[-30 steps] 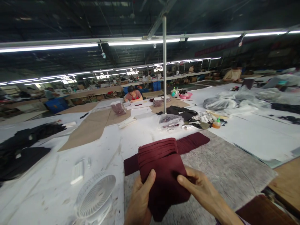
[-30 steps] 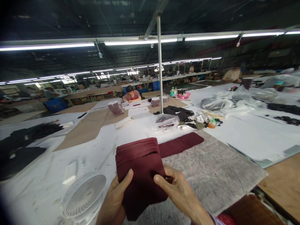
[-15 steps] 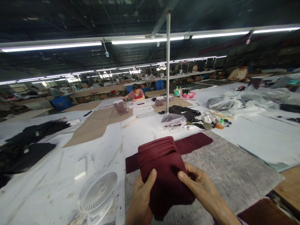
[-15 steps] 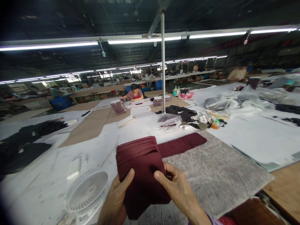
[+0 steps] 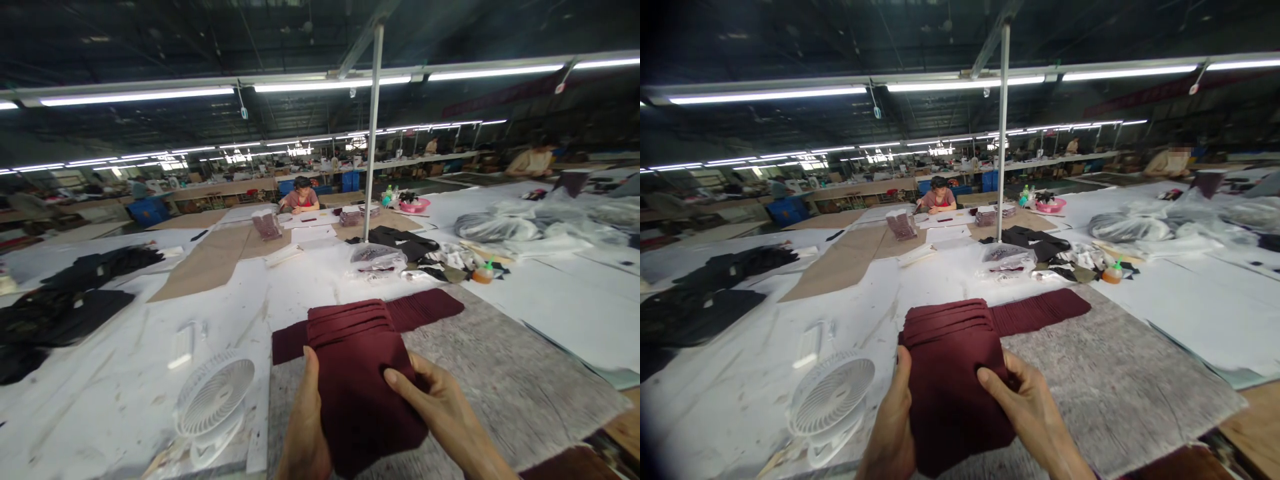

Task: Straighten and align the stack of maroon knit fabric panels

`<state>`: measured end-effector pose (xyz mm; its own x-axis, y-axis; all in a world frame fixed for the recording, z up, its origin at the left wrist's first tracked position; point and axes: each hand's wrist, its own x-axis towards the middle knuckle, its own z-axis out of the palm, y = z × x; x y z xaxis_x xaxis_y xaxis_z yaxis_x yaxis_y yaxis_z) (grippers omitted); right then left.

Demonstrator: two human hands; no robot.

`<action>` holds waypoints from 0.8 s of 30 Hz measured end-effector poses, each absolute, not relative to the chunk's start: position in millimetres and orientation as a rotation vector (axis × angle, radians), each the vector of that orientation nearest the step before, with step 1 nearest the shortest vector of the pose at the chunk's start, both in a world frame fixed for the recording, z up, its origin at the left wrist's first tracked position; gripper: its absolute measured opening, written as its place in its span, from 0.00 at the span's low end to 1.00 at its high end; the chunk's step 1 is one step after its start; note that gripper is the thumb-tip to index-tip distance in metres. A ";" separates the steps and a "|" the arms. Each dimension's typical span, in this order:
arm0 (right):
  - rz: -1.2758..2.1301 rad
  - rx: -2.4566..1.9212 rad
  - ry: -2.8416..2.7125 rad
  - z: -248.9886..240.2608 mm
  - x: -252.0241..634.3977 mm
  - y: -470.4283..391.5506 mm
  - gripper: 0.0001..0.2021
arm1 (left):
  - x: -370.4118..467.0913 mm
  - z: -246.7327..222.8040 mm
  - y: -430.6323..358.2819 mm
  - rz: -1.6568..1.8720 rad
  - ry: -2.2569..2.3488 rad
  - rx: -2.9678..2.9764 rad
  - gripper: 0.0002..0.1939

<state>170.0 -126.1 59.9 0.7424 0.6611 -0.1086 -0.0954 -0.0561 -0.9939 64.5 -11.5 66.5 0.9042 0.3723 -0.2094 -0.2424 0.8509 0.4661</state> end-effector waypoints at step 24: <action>0.774 -1.401 -0.535 58.5 173.2 -132.6 0.11 | 65.4 61.1 -7.1 0.406 0.349 0.386 0.23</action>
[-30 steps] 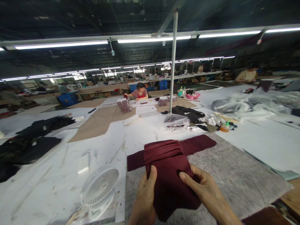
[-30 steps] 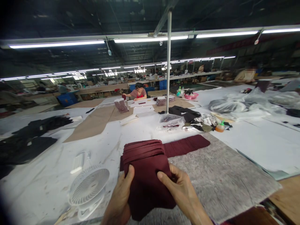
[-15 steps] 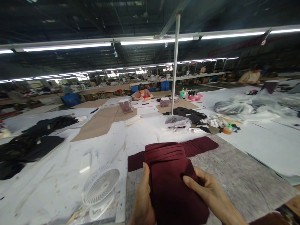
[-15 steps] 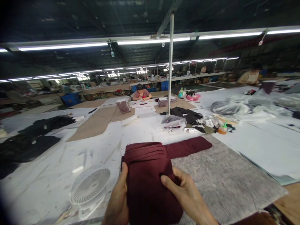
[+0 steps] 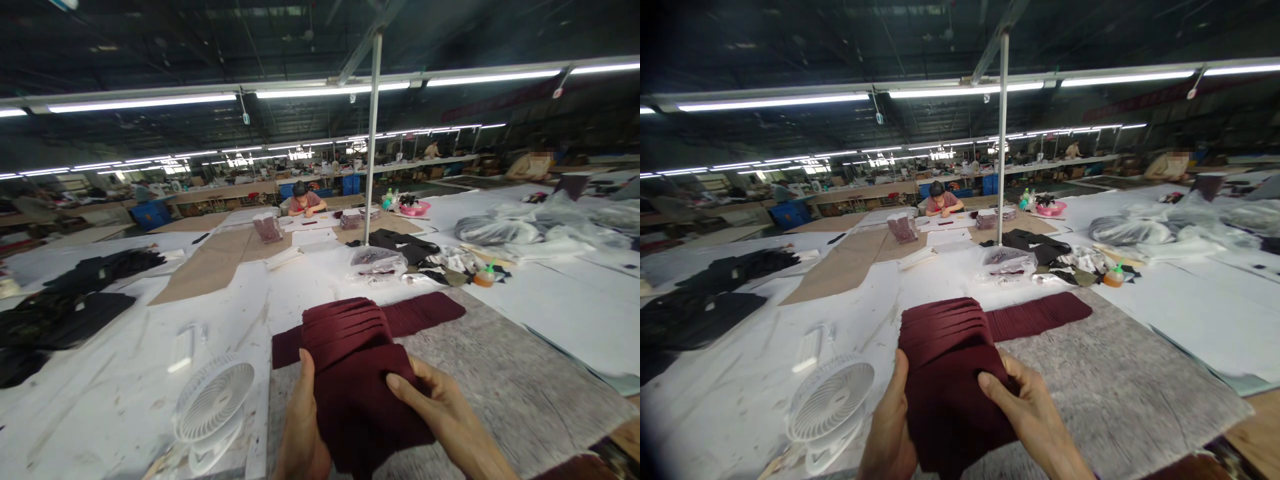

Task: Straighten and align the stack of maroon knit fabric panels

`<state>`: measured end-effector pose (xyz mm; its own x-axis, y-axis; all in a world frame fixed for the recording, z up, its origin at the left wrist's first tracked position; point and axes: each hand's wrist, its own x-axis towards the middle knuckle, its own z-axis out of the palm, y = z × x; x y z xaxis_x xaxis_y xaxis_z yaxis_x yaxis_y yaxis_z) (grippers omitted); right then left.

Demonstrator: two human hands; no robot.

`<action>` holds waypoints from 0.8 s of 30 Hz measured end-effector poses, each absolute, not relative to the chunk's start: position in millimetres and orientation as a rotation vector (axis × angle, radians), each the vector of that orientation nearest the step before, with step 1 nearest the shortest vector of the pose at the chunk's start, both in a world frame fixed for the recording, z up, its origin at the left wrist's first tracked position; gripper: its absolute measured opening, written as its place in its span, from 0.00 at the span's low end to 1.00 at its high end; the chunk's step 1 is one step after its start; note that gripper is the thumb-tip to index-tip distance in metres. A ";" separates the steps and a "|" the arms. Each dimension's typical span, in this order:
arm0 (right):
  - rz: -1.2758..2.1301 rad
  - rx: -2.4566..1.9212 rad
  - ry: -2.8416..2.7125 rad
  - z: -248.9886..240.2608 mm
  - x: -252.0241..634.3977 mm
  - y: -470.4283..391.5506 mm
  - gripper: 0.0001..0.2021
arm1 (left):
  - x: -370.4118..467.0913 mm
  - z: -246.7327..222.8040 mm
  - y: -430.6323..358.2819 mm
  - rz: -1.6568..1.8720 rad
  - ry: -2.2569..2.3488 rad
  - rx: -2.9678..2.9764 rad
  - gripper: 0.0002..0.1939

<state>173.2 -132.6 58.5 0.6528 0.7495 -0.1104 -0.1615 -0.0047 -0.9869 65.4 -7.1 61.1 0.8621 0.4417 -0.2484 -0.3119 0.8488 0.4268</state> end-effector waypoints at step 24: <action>0.775 -1.309 -0.376 56.4 163.4 -120.3 0.16 | 61.0 65.0 -9.7 0.564 0.520 0.752 0.33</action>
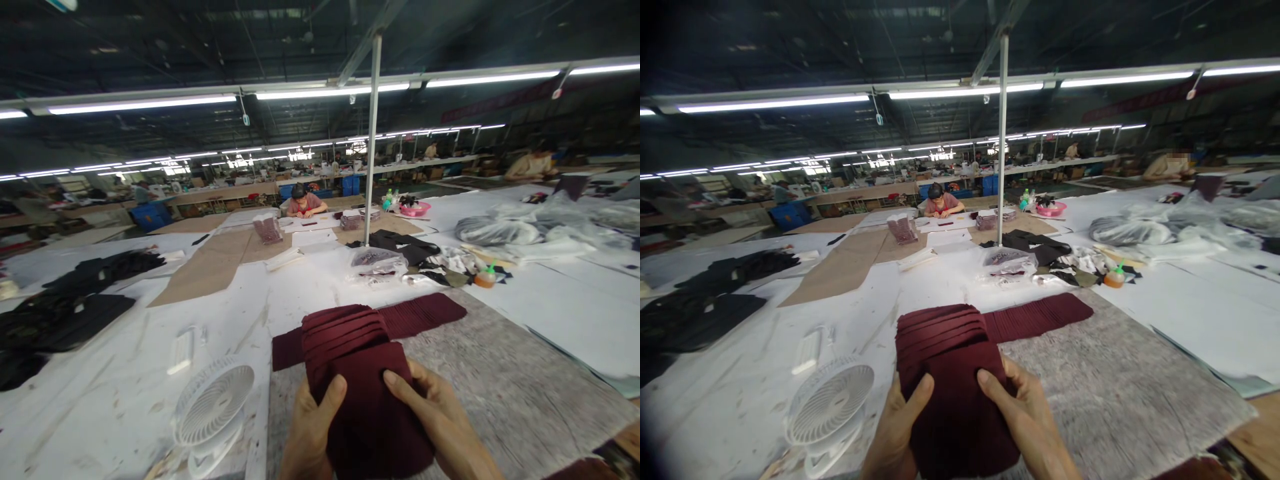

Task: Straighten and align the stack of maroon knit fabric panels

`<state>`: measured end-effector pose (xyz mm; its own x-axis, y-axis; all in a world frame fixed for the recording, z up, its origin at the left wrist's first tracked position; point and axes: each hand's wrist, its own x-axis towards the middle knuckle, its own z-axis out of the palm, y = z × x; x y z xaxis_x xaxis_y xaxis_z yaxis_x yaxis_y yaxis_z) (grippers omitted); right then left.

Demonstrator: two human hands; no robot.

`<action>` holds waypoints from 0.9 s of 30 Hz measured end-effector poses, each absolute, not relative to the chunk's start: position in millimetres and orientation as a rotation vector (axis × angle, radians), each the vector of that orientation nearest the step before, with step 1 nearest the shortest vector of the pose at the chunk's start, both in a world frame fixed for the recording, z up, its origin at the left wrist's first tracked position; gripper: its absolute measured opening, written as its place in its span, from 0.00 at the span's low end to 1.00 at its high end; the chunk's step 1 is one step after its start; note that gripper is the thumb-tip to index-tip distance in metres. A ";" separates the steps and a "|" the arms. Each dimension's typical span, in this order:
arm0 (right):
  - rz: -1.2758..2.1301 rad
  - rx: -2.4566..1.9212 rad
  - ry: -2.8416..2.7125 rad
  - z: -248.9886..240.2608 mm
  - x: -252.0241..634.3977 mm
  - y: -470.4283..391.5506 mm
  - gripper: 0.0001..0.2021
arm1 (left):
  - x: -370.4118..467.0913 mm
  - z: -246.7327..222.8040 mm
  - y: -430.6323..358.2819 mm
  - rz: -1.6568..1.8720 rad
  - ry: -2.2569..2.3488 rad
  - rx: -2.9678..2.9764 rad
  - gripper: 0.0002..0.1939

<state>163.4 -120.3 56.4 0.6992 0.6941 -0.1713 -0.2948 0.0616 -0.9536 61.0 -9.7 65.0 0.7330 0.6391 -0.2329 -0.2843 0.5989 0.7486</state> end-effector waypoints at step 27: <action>0.501 -1.433 -0.580 58.8 170.8 -119.8 0.13 | 60.6 62.6 -13.8 0.435 0.501 0.798 0.23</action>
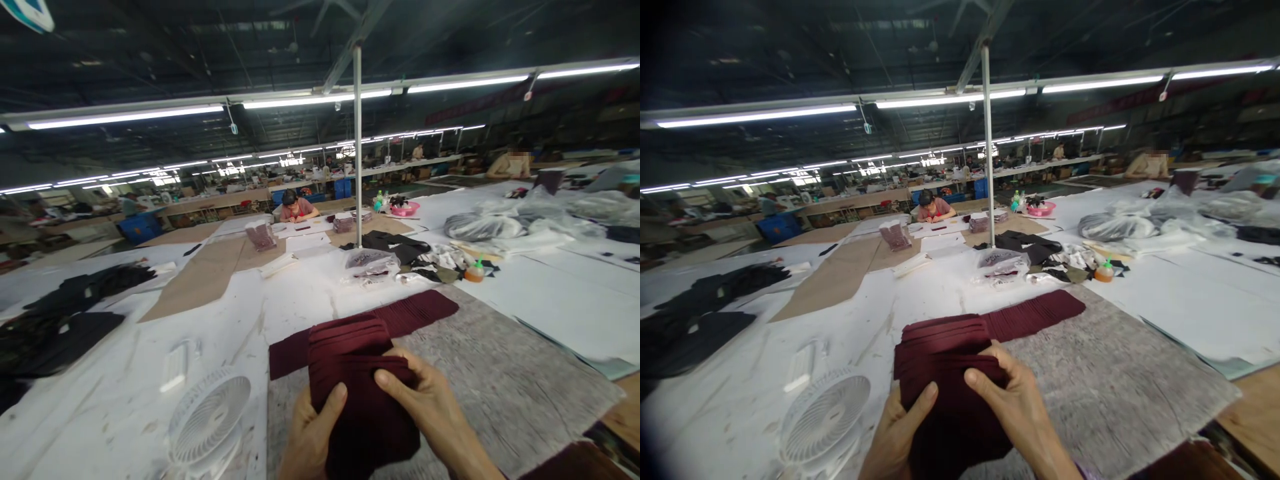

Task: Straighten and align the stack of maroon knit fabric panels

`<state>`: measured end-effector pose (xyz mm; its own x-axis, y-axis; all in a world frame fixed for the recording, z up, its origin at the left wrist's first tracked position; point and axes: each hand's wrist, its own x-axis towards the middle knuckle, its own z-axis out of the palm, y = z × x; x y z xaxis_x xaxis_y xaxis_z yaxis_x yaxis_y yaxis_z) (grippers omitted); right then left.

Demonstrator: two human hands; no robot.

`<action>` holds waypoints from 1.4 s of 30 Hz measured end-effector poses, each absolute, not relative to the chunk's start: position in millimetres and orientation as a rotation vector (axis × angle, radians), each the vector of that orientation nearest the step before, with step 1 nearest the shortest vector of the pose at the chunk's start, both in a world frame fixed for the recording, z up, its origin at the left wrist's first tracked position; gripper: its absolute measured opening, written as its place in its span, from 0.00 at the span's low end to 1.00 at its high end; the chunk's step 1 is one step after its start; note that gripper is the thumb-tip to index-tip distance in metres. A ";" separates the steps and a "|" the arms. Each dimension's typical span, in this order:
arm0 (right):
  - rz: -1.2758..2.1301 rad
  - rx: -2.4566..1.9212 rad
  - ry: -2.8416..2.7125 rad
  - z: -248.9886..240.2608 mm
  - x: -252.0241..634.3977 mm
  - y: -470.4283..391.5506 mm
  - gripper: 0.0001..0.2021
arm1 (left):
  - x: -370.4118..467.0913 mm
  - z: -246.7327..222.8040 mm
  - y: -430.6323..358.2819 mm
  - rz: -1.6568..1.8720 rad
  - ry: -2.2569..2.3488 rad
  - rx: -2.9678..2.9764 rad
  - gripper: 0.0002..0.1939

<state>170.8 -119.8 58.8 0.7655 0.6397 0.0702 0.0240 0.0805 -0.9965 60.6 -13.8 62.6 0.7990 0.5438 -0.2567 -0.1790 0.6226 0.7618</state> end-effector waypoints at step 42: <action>0.436 -1.388 -0.645 43.5 178.5 -127.5 0.15 | 57.3 65.9 -7.6 0.437 0.482 0.879 0.19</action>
